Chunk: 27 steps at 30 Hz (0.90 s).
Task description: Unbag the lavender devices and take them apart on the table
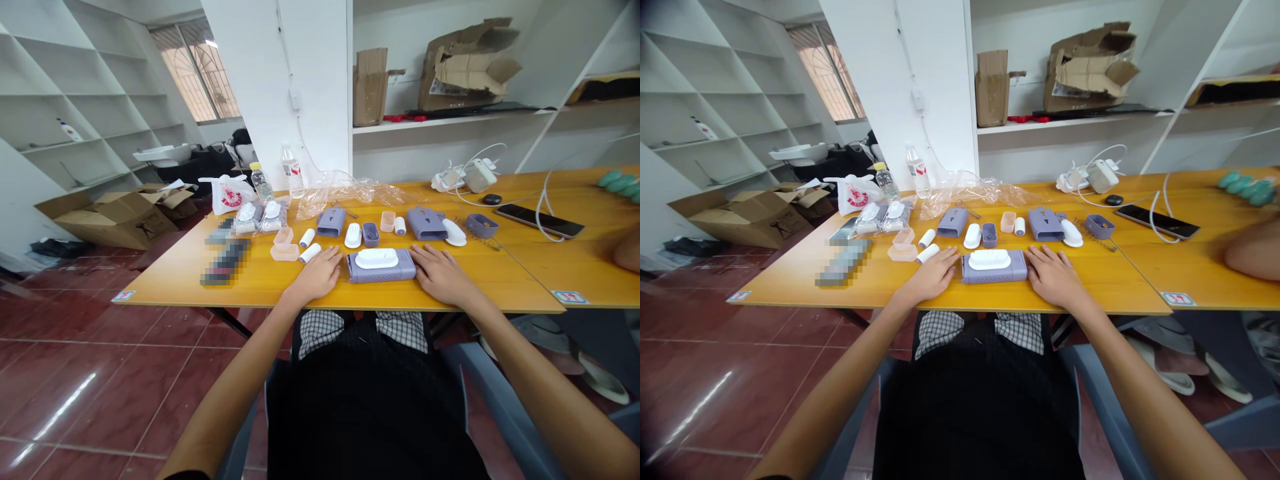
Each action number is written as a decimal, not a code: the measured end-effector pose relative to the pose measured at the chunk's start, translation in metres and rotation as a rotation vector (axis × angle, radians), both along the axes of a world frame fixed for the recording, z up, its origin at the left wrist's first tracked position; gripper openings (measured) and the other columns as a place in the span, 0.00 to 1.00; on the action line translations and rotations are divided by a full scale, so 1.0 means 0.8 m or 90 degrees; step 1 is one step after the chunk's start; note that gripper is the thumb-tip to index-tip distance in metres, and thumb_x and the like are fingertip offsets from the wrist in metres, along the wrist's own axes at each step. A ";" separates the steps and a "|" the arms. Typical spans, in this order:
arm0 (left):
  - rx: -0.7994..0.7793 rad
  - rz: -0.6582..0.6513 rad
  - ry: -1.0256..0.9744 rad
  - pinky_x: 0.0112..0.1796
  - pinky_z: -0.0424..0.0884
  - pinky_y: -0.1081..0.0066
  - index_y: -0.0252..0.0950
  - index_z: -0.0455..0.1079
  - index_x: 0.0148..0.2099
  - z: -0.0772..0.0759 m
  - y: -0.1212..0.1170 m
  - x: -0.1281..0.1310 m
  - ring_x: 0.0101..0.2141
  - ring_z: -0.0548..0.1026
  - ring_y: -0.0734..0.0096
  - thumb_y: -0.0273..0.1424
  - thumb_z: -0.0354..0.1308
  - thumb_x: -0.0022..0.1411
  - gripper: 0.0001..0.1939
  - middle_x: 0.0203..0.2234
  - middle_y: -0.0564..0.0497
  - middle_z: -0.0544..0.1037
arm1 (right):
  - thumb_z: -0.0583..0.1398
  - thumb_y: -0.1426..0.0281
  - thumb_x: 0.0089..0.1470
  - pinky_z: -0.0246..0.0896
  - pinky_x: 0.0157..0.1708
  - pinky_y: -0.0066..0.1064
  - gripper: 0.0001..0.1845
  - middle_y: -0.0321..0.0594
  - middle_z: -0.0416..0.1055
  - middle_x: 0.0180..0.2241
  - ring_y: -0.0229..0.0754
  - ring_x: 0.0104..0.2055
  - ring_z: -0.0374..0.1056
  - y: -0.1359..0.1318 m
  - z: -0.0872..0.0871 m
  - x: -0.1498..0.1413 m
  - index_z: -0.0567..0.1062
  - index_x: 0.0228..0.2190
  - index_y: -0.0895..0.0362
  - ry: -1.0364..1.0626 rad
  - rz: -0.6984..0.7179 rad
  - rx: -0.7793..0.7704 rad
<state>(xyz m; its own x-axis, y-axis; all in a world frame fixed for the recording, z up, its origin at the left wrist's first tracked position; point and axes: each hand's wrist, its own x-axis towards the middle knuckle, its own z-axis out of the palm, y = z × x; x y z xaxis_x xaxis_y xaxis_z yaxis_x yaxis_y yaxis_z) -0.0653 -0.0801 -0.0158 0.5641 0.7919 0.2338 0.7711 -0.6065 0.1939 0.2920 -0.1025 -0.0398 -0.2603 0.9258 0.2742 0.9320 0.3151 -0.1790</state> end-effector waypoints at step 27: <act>-0.035 -0.006 -0.057 0.70 0.62 0.40 0.39 0.60 0.74 0.019 -0.015 0.006 0.71 0.67 0.45 0.39 0.51 0.78 0.27 0.69 0.37 0.71 | 0.54 0.66 0.66 0.56 0.68 0.71 0.32 0.49 0.74 0.67 0.68 0.72 0.64 -0.003 -0.001 0.002 0.70 0.68 0.51 0.039 0.024 0.049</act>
